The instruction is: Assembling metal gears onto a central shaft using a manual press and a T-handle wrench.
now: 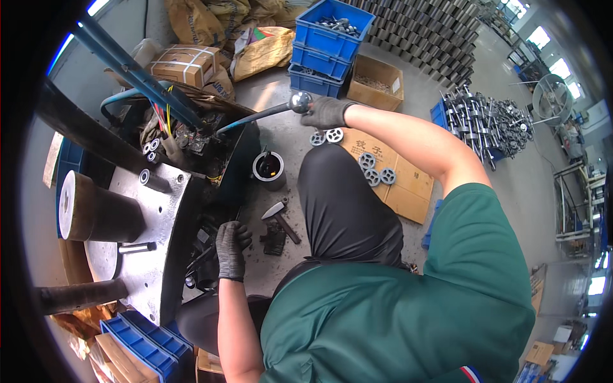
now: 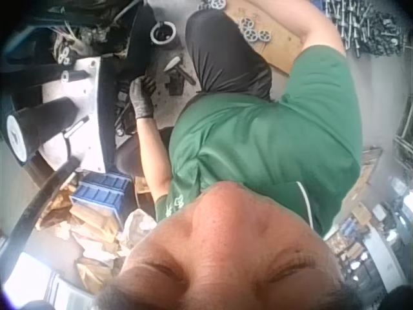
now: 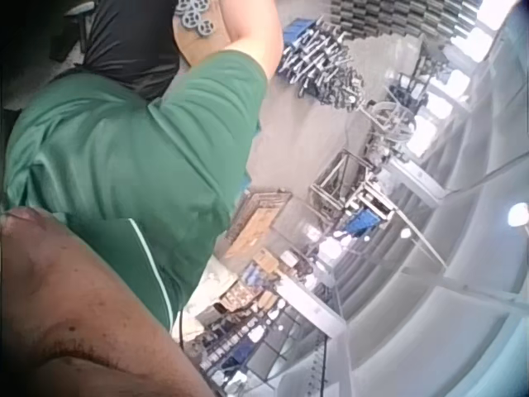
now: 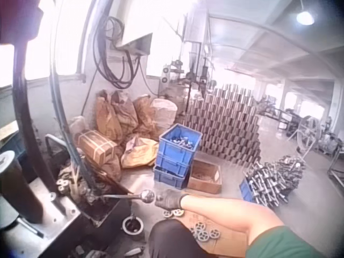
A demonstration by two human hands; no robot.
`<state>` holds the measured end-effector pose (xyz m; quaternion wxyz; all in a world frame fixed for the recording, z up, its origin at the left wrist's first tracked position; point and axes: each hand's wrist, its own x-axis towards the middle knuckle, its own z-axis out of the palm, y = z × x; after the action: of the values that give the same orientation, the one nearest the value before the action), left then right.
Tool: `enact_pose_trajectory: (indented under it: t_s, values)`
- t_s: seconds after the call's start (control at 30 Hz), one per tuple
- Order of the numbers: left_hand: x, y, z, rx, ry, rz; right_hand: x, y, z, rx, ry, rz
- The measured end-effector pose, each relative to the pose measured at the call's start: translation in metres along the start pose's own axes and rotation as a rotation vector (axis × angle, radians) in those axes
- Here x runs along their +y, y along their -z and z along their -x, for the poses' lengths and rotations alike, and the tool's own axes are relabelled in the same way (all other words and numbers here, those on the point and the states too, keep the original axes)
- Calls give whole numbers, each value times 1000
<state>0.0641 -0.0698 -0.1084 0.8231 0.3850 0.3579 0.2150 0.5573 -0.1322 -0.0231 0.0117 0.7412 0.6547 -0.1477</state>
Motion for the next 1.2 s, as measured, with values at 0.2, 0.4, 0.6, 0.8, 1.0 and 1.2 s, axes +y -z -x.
enact_pose_trajectory:
  t_s: [0.2, 0.4, 0.6, 0.8, 1.0, 1.2]
  values:
    - [4, -6, 18, 64, -38, -152, 70, -50, 152, 369, -726, -1065]
    - [-11, -6, 23, 214, 31, -255, 114, -150, 247, 624, -1042, -1261]
    - [-27, 32, 10, 154, 99, -172, 136, -200, 278, 790, -1178, -1271]
    - [-40, 54, 4, 80, 134, -121, 145, -209, 278, 858, -1271, -1319]
    - [-44, 48, 8, 164, 142, -329, 128, -229, 277, 427, -517, -760]
    - [-50, 53, 11, 225, 134, -485, 128, -227, 281, 476, -858, -1159]
